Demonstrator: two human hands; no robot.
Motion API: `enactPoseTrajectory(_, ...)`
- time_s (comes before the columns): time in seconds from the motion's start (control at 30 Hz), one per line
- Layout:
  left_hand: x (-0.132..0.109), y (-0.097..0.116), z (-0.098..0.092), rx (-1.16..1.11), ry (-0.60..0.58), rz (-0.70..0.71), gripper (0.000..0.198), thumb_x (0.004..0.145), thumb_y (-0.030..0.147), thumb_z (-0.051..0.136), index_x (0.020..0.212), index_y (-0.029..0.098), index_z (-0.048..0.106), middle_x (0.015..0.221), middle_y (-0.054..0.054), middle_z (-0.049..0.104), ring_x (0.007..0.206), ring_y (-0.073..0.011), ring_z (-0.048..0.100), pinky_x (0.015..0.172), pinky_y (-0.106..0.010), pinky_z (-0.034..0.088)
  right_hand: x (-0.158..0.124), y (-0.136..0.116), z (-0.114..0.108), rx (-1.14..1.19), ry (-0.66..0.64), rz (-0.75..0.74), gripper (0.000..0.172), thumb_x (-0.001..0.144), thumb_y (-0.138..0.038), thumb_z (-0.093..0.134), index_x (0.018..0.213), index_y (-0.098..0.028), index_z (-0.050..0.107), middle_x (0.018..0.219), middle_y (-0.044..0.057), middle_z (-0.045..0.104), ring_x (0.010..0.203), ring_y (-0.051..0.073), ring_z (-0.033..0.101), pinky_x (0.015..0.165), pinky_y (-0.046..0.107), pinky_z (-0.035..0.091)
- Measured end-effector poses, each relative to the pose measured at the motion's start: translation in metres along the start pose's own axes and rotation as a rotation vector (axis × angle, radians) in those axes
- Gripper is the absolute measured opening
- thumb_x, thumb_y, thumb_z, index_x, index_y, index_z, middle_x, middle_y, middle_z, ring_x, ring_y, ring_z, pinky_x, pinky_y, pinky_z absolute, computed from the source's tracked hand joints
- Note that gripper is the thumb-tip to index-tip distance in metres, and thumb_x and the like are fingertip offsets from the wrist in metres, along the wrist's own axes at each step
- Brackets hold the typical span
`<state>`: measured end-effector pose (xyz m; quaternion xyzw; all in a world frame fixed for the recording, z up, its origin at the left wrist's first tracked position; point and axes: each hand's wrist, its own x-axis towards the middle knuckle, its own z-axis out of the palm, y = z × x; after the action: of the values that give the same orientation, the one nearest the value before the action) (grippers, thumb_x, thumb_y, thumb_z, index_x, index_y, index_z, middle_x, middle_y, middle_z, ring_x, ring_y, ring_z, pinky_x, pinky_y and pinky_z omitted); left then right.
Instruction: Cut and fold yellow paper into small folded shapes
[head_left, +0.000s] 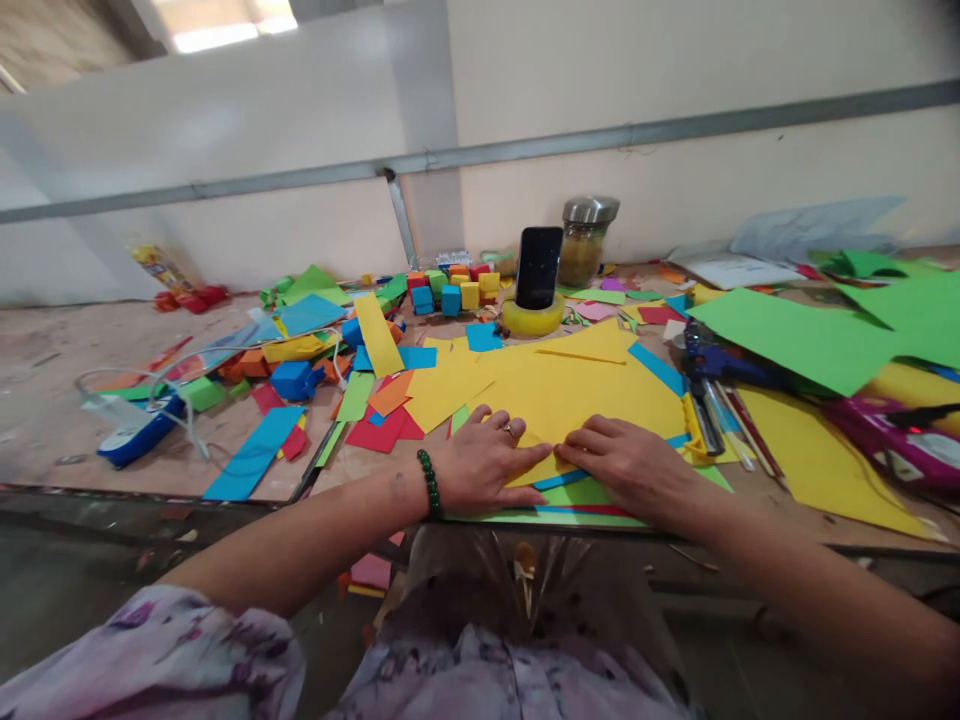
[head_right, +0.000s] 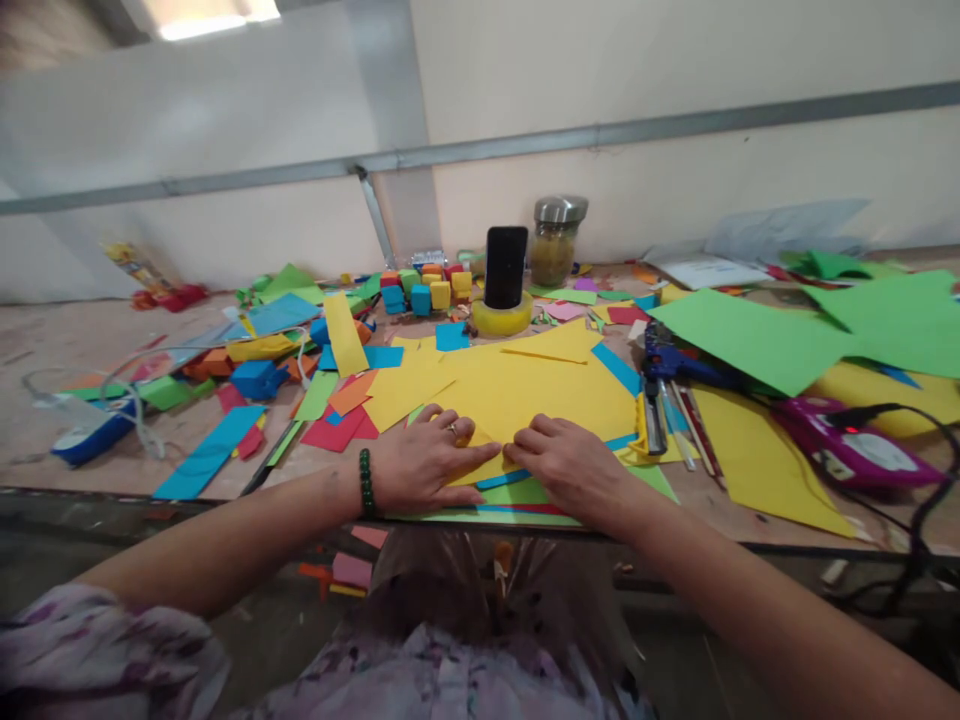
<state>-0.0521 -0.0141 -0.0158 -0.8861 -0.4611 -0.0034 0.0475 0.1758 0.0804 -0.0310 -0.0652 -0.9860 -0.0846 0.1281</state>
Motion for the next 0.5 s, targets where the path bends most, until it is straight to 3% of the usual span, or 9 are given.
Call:
enactPoseTrajectory(0.13, -0.007, -0.005, 0.002, 0.009, 0.008, -0.028, 0.063, 0.091, 0.067, 0.027, 0.133, 0.027, 0.052, 0.106, -0.011, 0.058, 0.094, -0.0263, 0.052, 0.085, -0.042, 0.034, -0.012, 0.008, -0.006, -0.022, 0.000, -0.024, 0.019, 0.089, -0.011, 0.052, 0.098, -0.016, 0.068, 0.081, 0.008, 0.068, 0.077, 0.021, 0.056, 0.070, 0.034, 0.048)
enactPoseTrajectory(0.27, -0.032, -0.011, 0.003, -0.027, -0.003, -0.101, 0.064, 0.091, 0.068, 0.029, 0.132, 0.025, 0.052, 0.109, -0.011, 0.059, 0.097, -0.0271, 0.053, 0.087, -0.043, 0.034, -0.040, 0.016, -0.011, -0.010, -0.024, 0.048, 0.028, 0.086, -0.003, 0.047, 0.094, -0.019, 0.069, 0.087, 0.008, 0.069, 0.080, 0.021, 0.059, 0.070, 0.032, 0.049)
enactPoseTrajectory(0.4, -0.052, -0.011, 0.006, -0.133, 0.040, -0.212, 0.050, 0.096, 0.058, 0.032, 0.122, 0.025, 0.060, 0.111, -0.010, 0.060, 0.100, -0.0260, 0.054, 0.090, -0.044, 0.035, -0.052, 0.023, -0.015, 0.001, -0.068, 0.206, 0.031, 0.082, -0.003, 0.045, 0.083, -0.020, 0.071, 0.087, 0.008, 0.071, 0.083, 0.022, 0.062, 0.067, 0.031, 0.050)
enactPoseTrajectory(0.5, -0.047, -0.011, 0.010, -0.299, 0.115, -0.334, 0.038, 0.097, 0.047, 0.039, 0.110, 0.021, 0.065, 0.109, -0.009, 0.062, 0.101, -0.0239, 0.056, 0.089, -0.040, 0.039, -0.032, 0.032, -0.014, 0.089, -0.035, 0.422, 0.028, 0.087, -0.015, 0.045, 0.084, -0.021, 0.072, 0.096, 0.007, 0.073, 0.091, 0.024, 0.065, 0.068, 0.032, 0.051)
